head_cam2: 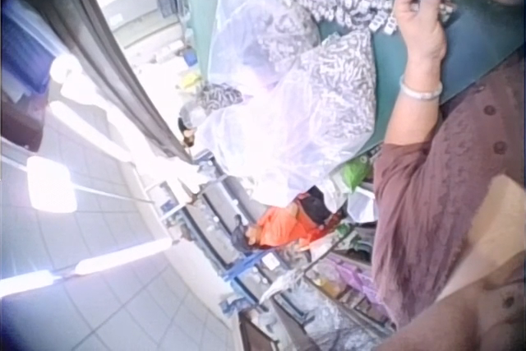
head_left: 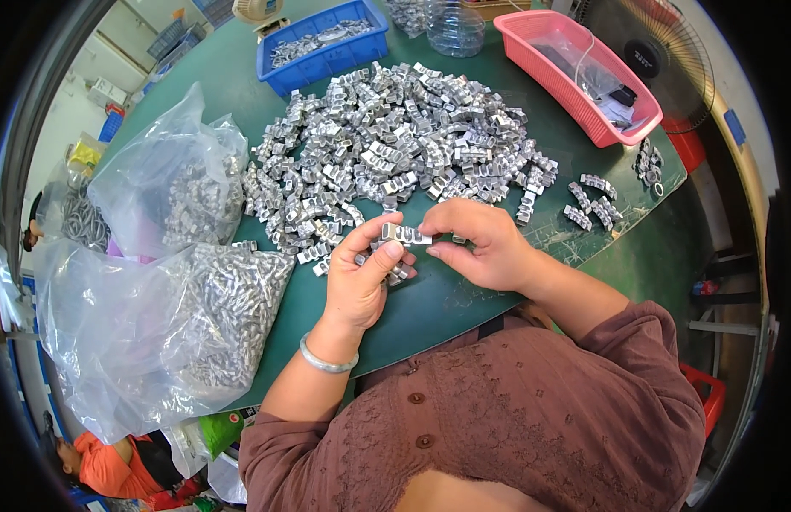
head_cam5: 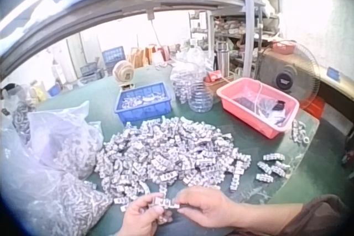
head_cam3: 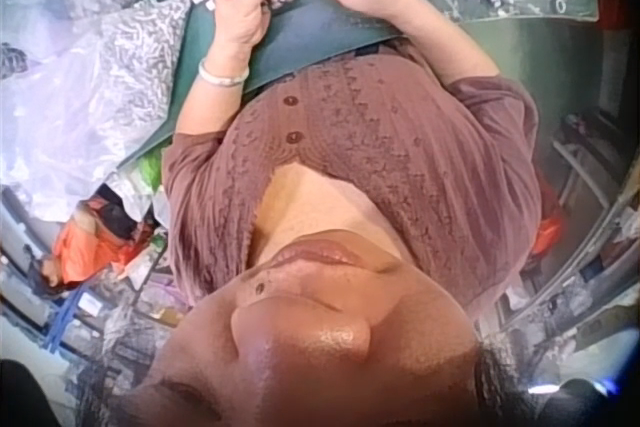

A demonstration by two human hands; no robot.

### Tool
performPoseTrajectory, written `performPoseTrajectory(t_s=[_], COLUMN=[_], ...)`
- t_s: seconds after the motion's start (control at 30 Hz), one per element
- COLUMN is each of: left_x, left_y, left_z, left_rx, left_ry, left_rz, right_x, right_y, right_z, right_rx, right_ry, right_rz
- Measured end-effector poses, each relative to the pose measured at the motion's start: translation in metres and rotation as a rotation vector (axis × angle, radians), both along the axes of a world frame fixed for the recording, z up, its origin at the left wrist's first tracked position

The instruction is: The person connects small metal components together by hand, linking them into segments and arranging the assembled pieces on the workbench.

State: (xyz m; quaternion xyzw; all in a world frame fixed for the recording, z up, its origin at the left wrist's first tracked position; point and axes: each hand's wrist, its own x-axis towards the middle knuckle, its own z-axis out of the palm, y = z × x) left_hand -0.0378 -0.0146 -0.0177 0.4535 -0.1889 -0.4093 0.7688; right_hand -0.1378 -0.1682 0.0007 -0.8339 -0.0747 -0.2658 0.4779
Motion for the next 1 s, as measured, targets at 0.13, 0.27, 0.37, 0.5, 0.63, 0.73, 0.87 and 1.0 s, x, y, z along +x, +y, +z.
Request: performPoseTrajectory(t_s=[0.13,0.27,0.37,0.5,0.63,0.73,0.87,1.0], left_x=[0.002,0.001,0.001,0.002,0.005,0.004,0.002,0.007], left_y=[0.002,0.003,0.004,0.005,0.007,0.007,0.007,0.006], left_z=[-0.003,0.0,0.0,0.0,-0.004,-0.004,0.002,0.002], left_rx=[-0.082,-0.138,-0.17,-0.178,-0.174,-0.161,-0.144,-0.133], left_ry=[0.033,0.028,0.015,-0.002,-0.049,-0.076,-0.042,-0.057], left_rz=[-0.053,-0.09,-0.112,-0.128,-0.153,-0.155,-0.141,-0.172], right_x=[0.0,0.0,-0.001,-0.001,-0.001,-0.002,-0.003,-0.001], right_y=[0.005,0.008,0.01,0.01,0.012,0.011,0.012,0.01], right_z=[0.003,0.001,0.001,0.001,0.002,0.006,0.006,0.009], right_rx=[-0.199,-0.293,-0.359,-0.422,-0.396,-0.415,-0.423,-0.447], right_ry=[-0.155,-0.23,-0.251,-0.261,-0.248,-0.211,-0.204,-0.164], right_rz=[-0.041,-0.049,-0.064,-0.048,-0.038,-0.019,-0.017,0.005])
